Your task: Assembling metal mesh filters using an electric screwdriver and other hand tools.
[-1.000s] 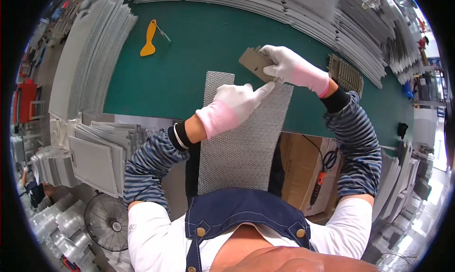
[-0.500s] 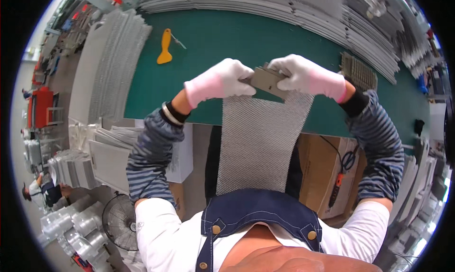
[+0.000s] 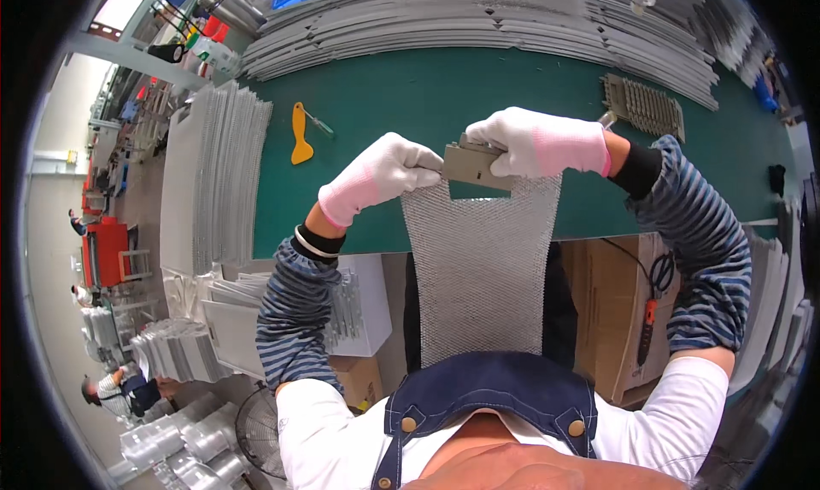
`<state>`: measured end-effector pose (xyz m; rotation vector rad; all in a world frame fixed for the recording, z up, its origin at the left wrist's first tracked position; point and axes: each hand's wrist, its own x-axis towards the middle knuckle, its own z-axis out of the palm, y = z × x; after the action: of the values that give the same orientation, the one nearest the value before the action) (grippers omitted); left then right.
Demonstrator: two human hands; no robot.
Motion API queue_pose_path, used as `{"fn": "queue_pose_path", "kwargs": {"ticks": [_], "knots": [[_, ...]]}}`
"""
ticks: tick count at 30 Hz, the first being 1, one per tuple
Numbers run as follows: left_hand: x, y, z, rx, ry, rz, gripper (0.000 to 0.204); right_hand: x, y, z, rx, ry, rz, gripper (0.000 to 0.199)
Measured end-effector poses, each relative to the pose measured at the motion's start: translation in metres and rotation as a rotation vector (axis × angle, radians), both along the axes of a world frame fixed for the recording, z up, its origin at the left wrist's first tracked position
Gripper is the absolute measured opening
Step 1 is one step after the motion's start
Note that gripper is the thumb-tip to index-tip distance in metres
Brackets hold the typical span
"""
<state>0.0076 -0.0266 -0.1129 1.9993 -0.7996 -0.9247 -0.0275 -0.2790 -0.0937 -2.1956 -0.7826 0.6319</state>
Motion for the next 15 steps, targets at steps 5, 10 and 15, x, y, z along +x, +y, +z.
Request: {"fn": "queue_pose_path", "kwargs": {"ticks": [5, 10, 15], "knots": [[0.002, -0.004, 0.006, -0.046, -0.106, 0.085, 0.02, 0.013, -0.007, -0.007, 0.041, -0.08, -0.024, 0.035], [-0.001, -0.008, 0.001, -0.051, -0.118, 0.114, 0.02, 0.015, -0.004, -0.007, 0.012, 0.042, 0.105, 0.029], [-0.009, -0.018, 0.0, -0.049, -0.2, 0.097, 0.02, 0.006, -0.007, -0.013, 0.0, 0.127, 0.076, 0.031]]}}
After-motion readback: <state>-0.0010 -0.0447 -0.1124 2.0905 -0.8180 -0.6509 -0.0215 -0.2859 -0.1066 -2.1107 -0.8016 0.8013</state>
